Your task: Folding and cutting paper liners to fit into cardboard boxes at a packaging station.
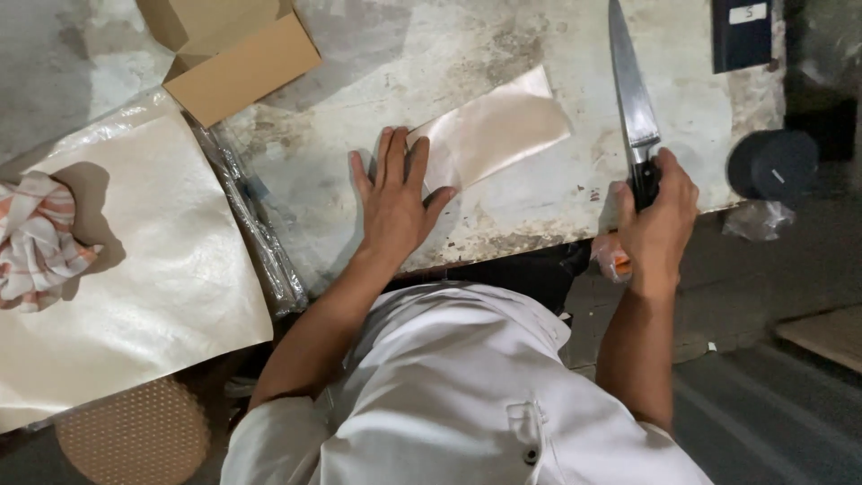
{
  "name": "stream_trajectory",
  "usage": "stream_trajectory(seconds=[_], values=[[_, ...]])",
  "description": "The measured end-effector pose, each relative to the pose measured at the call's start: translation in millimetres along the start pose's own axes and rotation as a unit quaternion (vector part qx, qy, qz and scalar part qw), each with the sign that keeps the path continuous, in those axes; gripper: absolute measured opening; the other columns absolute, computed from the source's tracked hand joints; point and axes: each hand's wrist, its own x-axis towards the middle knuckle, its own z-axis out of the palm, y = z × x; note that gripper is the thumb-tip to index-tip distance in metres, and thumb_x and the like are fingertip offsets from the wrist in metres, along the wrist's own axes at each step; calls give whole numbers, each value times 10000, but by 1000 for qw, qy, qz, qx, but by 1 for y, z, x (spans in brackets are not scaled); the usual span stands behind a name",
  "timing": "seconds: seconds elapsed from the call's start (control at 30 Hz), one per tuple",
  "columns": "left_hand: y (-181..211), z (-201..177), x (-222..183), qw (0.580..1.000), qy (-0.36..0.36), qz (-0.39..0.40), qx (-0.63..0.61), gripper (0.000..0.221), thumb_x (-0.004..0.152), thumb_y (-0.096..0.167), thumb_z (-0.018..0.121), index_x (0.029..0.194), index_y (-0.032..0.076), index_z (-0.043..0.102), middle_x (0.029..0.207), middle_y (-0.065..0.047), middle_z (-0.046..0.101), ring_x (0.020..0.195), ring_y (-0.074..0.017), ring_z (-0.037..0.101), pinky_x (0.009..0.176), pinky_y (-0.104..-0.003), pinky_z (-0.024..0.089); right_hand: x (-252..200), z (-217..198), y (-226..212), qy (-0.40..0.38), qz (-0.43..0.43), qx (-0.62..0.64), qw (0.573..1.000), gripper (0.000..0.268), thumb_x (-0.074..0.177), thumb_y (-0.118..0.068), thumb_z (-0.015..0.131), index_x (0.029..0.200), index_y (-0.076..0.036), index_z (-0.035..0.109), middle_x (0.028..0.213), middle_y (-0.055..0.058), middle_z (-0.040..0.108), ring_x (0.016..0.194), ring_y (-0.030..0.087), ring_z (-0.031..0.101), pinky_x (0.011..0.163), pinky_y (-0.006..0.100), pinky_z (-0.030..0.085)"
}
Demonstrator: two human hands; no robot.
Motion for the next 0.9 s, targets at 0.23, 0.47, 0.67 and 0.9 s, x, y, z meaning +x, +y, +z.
stream_trajectory(seconds=[0.23,0.47,0.67,0.9], values=[[36,45,-1,976,9,51,-212,355,876,512,666,1098,237,693,806,78,701,838,-190,676,872,-455,385,3,-11,5,-79,63,-32,994,449,1009,-162,644,1427,-30,546,1192,148,570,1103,372,581,833,511,505],[22,12,29,931,45,275,-236,411,1032,384,397,1144,125,696,962,-83,711,889,-298,685,846,-417,491,-64,-19,29,-5,76,197,977,475,941,-5,630,1402,69,544,1045,261,596,970,442,628,807,515,512],[31,-24,69,950,-259,172,-37,827,833,209,792,1531,170,352,1599,-215,225,1503,-378,159,1188,-605,-6,-148,1,45,-8,200,483,852,519,913,10,591,1421,17,483,827,149,549,547,242,585,498,370,496],[59,75,65,926,85,367,-10,362,952,406,655,1175,121,670,1097,-89,656,1109,-324,604,947,-479,438,-192,-2,31,-18,114,283,952,442,906,-99,638,1340,-19,624,1218,205,675,1118,369,634,876,441,515]])
